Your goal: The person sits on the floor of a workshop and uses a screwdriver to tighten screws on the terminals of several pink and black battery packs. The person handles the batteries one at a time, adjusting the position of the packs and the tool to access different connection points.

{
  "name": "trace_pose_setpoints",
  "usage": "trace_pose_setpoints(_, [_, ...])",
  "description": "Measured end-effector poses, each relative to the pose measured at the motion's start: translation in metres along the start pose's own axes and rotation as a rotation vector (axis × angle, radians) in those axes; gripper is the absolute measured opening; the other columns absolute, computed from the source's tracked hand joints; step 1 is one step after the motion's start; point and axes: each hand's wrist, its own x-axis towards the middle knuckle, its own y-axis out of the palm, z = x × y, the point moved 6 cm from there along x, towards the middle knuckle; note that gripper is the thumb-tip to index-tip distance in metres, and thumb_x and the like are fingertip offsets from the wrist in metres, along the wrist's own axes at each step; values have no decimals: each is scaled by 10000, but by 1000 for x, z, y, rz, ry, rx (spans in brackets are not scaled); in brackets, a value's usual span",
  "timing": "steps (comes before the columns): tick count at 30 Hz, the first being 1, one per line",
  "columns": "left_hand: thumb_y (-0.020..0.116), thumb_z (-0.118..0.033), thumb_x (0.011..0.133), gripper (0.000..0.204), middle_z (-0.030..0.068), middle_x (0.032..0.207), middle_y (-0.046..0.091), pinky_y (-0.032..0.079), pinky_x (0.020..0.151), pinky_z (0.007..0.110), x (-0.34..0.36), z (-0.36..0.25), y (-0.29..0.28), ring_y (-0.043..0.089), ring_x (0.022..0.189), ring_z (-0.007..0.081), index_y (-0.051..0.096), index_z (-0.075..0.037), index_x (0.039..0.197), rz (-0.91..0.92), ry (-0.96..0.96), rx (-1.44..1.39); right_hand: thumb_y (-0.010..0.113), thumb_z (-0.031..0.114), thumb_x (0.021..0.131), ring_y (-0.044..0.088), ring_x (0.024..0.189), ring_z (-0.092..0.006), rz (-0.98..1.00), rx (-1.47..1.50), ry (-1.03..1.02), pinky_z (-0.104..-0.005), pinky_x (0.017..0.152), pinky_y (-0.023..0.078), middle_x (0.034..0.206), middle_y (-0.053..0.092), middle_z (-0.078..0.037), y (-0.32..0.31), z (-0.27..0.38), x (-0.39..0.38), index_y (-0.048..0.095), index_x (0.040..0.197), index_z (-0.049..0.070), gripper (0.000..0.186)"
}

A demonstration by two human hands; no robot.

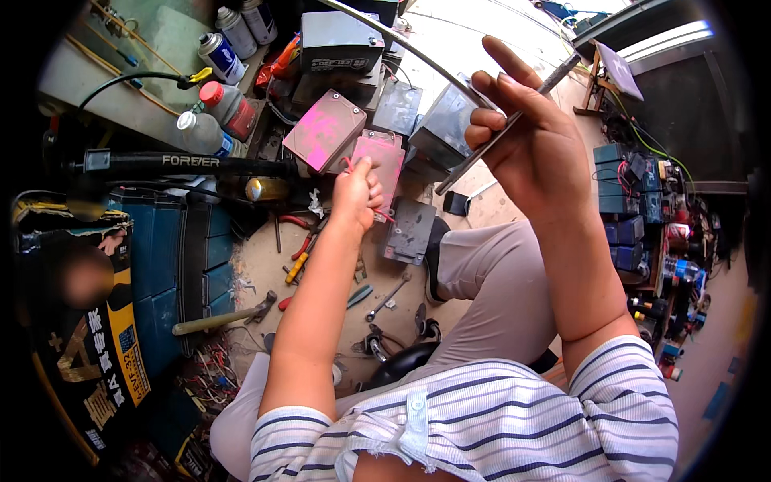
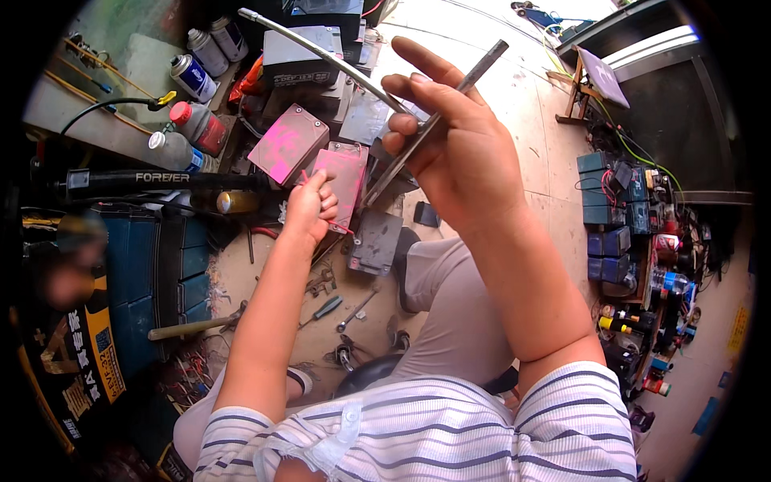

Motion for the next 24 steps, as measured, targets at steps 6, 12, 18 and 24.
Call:
trace_pose_setpoints(6, [482, -172, 921, 179, -12, 687, 471, 250, 361, 171, -4, -69, -2, 391, 493, 52, 549, -30, 1006, -156, 240, 396, 409, 79, 903, 302, 544, -47, -22, 24, -31, -174, 438, 242, 684, 414, 23, -13, 15, -14, 541, 1111, 35, 250])
trace_pose_setpoints(12, [486, -163, 905, 188, -16, 680, 465, 237, 370, 186, 22, -97, 41, 367, 484, 49, 577, -6, 957, -142, 267, 361, 390, 86, 906, 251, 498, -37, -69, 125, 4, -181, 406, 192, 611, 273, 57, -38, 33, -18, 546, 1033, 50, 204])
trace_pose_setpoints(18, [545, -180, 836, 186, 58, 732, 570, 367, 431, 284, 75, -75, 42, 483, 530, 129, 592, 0, 842, -169, 229, 898, 366, 122, 940, 252, 502, -47, 98, 277, -107, -179, 390, 188, 627, 298, 45, -41, 54, -31, 547, 1081, 96, 230])
trace_pose_setpoints(24, [587, -142, 765, 248, 188, 1019, 632, 506, 758, 379, 118, -73, 83, 614, 936, 325, 656, -15, 967, -239, 406, 1959, 377, 140, 954, 275, 536, -59, 108, 216, -163, -187, 415, 212, 641, 302, 35, -43, 63, -38, 492, 1102, 120, 188])
